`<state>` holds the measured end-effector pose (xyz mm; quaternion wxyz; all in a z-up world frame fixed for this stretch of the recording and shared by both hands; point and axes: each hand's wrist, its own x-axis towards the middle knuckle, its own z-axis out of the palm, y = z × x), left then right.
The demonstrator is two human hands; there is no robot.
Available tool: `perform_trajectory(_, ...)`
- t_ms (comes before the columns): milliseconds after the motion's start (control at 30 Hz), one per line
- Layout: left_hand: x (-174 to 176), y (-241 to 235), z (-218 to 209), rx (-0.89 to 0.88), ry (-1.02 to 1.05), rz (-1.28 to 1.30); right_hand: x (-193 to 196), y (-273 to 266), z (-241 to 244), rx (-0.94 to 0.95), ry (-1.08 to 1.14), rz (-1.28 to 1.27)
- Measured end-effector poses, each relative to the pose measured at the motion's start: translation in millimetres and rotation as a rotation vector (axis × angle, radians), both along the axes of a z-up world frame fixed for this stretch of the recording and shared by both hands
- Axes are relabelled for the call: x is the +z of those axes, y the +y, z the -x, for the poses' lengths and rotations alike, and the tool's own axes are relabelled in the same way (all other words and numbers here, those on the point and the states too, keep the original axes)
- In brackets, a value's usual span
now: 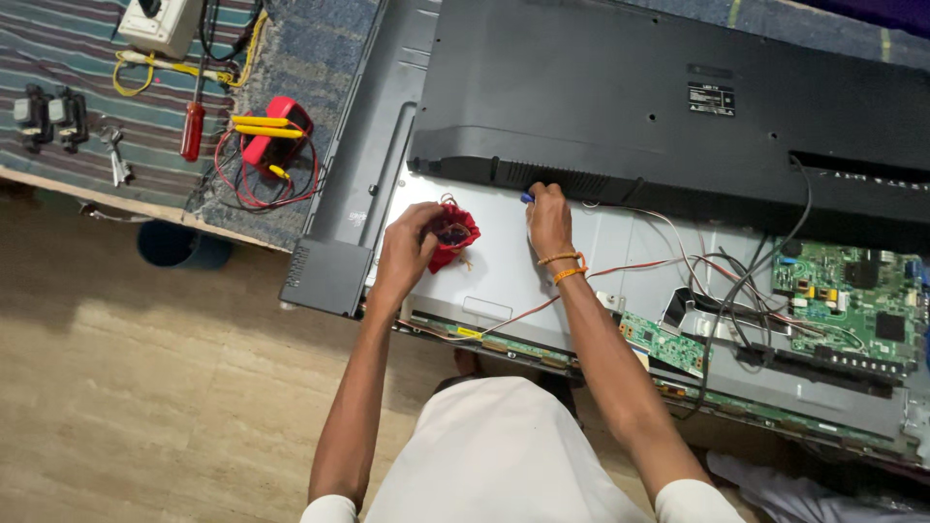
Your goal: The person works on a disassembled television, handling a green circuit board and using a soldering iron, pliers, and a multimeter. They retrieve tools from a drawer, test the board with probes, and place small components into a red pouch.
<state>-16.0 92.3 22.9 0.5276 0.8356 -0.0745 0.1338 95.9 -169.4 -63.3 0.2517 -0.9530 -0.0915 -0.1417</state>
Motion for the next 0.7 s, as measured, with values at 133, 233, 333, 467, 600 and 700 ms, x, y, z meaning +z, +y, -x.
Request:
perform_trajectory(133, -7.6, -0.8, -1.5, 0.012, -0.015, -0.019, -2.2, -3.6, 2.9, 0.097, -0.028, 0.109)
perform_trajectory(233, -9.7, -2.4, -4.5, 0.008, -0.017, -0.014, 7.1, -6.8, 3.4, 0.237, -0.021, 0.197)
perform_trajectory(333, -8.8, -5.0, -5.6, 0.003, -0.033, -0.02, 24.9, -5.8, 15.5, 0.369, 0.052, 0.075)
perform_trajectory(467, -7.3, -5.3, -8.1, 0.008, -0.026, 0.0, 53.4, 18.9, 37.7, 0.308, 0.33, -0.696)
perform_trajectory(600, -7.8, -7.7, -8.8, -0.001, 0.003, 0.02, 67.1, 63.1, 56.4, 0.342, 0.225, -0.931)
perform_trajectory(700, -4.0, -5.9, -10.7, 0.009, -0.023, 0.014, 76.5, 73.5, 66.1, 0.417, 0.153, -0.487)
